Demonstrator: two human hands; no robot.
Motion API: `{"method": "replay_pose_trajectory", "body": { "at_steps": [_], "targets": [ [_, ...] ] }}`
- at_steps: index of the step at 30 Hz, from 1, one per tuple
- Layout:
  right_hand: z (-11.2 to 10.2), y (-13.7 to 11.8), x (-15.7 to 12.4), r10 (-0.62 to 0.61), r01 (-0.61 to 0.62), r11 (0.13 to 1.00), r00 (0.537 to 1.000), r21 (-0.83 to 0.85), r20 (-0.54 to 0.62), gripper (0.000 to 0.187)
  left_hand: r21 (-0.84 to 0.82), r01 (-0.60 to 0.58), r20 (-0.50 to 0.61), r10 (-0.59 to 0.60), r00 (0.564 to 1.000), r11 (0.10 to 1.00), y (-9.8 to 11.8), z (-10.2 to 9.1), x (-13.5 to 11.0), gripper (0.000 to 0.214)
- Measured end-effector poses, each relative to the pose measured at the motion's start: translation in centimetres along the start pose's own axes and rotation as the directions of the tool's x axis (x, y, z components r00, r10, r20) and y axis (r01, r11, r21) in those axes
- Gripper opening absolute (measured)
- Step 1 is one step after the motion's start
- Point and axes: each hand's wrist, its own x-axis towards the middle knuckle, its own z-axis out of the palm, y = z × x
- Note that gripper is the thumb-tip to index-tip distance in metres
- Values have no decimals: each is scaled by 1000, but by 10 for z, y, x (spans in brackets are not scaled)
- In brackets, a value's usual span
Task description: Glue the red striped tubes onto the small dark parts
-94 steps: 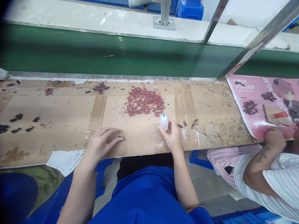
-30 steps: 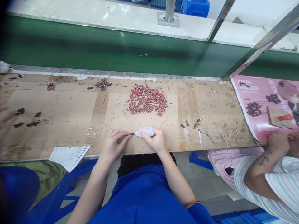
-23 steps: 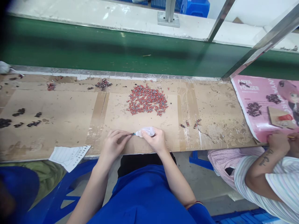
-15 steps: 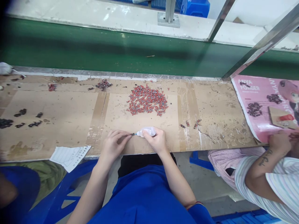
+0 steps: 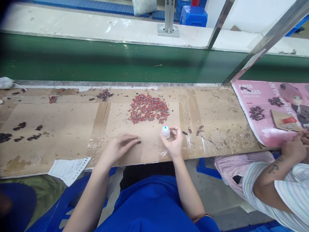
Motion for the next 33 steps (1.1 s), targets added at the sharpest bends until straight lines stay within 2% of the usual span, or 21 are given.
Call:
{"method": "replay_pose_trajectory", "body": {
  "at_steps": [3,6,10,12,14,15,17,18,20,22,24,26,29,33],
  "targets": [
    [-5,5,4,-11,12,998,1000,-61,5,41,63,95,-105,-88,991,994,-5,-4,21,22],
    [-6,9,3,-5,7,993,1000,-117,15,50,148,135,-169,-109,980,980,-11,-2,41,18],
    [-8,7,-7,-126,115,970,991,-215,-35,71,187,138,-209,-98,973,973,-18,6,55,15],
    [-9,2,-17,-229,186,938,966,-292,-119,67,186,132,-216,-91,972,974,-20,9,57,14],
    [-6,-4,-30,-317,239,902,932,-359,-175,51,185,119,-219,-77,973,975,-20,9,55,14],
    [-3,-7,-36,-339,261,892,926,-368,-166,41,187,110,-224,-66,972,976,-19,9,52,14],
    [8,-12,-47,-300,272,911,953,-311,-47,24,188,80,-237,-33,971,979,-13,8,44,14],
    [15,-13,-50,-231,230,939,973,-257,24,20,187,59,-242,-12,970,981,-8,7,38,14],
    [30,-14,-54,-42,59,989,991,-138,124,28,183,7,-229,36,973,983,4,7,24,16],
    [42,-13,-53,128,-124,992,976,-36,173,37,178,-55,-180,87,980,982,16,7,10,16],
    [50,-11,-50,227,-238,971,953,34,201,36,173,-113,-135,137,981,978,26,7,0,17],
    [53,-9,-48,270,-293,953,936,73,227,30,167,-159,-114,180,977,973,29,7,-7,17],
    [52,-8,-47,291,-323,941,924,98,249,27,153,-194,-95,210,973,969,24,6,-14,16],
    [48,-5,-48,296,-308,951,933,31,206,25,172,-129,-107,149,983,977,6,10,-22,15]
  ]
}}
